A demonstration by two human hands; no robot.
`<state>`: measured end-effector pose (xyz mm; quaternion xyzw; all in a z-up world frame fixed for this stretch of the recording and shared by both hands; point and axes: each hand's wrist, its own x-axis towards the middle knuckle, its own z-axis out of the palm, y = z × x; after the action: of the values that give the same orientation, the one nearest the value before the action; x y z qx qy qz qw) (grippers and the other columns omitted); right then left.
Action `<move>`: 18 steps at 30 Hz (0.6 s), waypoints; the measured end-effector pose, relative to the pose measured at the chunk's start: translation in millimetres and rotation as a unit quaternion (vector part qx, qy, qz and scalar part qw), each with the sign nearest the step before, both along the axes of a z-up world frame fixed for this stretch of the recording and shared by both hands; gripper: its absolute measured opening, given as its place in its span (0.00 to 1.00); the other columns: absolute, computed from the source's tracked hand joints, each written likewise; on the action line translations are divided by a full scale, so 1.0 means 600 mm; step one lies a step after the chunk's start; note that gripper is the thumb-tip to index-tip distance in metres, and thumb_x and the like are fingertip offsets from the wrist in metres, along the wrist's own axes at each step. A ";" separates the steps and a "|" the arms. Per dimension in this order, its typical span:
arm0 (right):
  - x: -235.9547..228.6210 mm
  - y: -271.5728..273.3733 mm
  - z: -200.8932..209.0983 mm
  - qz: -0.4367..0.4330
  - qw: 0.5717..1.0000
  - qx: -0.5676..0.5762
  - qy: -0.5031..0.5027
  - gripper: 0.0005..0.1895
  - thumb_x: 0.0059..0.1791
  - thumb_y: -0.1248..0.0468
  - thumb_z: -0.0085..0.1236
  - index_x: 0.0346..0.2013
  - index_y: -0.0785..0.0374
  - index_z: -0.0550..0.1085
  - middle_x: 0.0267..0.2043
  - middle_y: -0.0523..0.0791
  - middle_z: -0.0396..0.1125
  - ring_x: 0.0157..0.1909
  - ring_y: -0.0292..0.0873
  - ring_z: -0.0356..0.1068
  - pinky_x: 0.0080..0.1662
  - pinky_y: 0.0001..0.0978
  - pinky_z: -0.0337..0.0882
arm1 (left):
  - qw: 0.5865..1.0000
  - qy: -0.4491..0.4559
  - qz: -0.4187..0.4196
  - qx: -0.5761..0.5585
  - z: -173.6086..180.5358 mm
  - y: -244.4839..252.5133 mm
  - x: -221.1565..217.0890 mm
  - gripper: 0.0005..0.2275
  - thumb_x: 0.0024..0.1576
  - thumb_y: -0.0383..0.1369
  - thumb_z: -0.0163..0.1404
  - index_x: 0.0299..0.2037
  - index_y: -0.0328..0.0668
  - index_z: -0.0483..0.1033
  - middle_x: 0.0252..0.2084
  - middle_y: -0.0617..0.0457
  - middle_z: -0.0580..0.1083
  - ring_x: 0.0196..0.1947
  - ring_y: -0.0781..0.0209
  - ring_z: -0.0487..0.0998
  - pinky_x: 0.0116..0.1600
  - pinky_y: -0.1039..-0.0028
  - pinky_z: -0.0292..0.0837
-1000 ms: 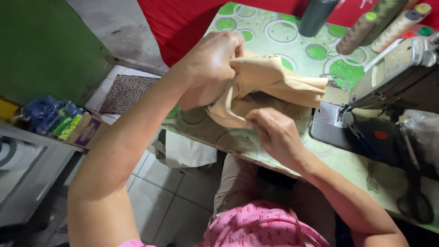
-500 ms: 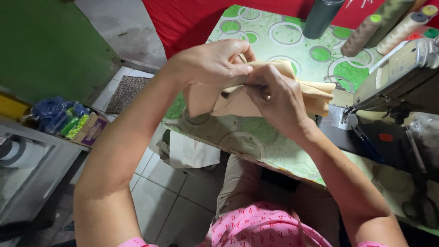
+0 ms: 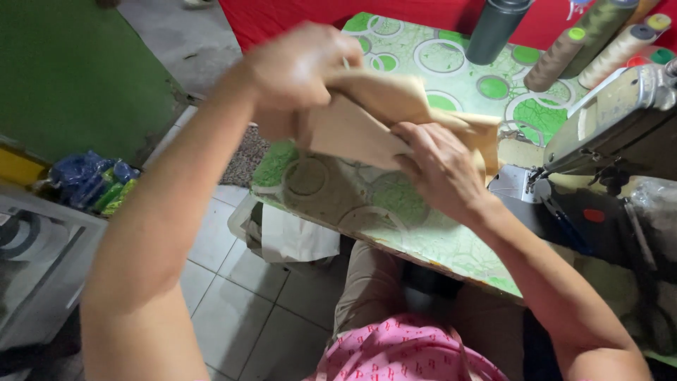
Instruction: Folding and smoothing the edges of a tan fabric garment on a sewing table to prepare it for finishing.
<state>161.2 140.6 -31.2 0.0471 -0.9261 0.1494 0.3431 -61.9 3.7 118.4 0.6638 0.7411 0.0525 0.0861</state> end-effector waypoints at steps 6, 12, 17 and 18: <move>0.030 0.058 -0.025 -0.043 0.994 0.099 -0.012 0.12 0.53 0.66 0.60 0.50 0.66 0.74 0.48 0.52 0.69 0.45 0.54 0.70 0.45 0.50 0.71 | 0.993 -0.047 0.098 -0.043 0.089 -0.055 0.010 0.20 0.45 0.17 0.45 0.46 0.50 0.74 0.46 0.56 0.75 0.46 0.57 0.71 0.46 0.64 0.63; 0.036 0.064 -0.008 -0.006 0.999 -0.019 -0.045 0.03 0.53 0.71 0.58 0.40 0.61 0.75 0.42 0.46 0.71 0.40 0.46 0.71 0.44 0.38 0.68 | 0.984 -0.130 0.125 -0.001 0.099 -0.098 -0.033 0.20 0.48 0.19 0.44 0.49 0.50 0.73 0.50 0.53 0.74 0.51 0.56 0.73 0.53 0.65 0.69; 0.019 0.037 -0.008 0.036 0.985 -0.163 -0.036 0.07 0.53 0.69 0.62 0.44 0.64 0.74 0.40 0.45 0.74 0.41 0.41 0.75 0.49 0.31 0.75 | 0.976 -0.167 0.138 -0.021 0.099 -0.116 -0.025 0.20 0.44 0.16 0.46 0.46 0.44 0.72 0.44 0.55 0.74 0.48 0.65 0.73 0.50 0.76 0.67; 0.008 0.028 -0.010 0.041 0.986 -0.157 -0.040 0.18 0.50 0.66 0.66 0.52 0.64 0.71 0.47 0.48 0.73 0.48 0.44 0.74 0.53 0.35 0.74 | 0.984 -0.152 0.085 -0.023 0.092 -0.116 -0.034 0.20 0.45 0.17 0.48 0.47 0.42 0.73 0.44 0.54 0.73 0.48 0.64 0.73 0.50 0.75 0.66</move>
<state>165.9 157.5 -37.2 0.0243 -0.9013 0.3087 0.3028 -82.4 -65.8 173.8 0.5803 0.7744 0.1427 0.2081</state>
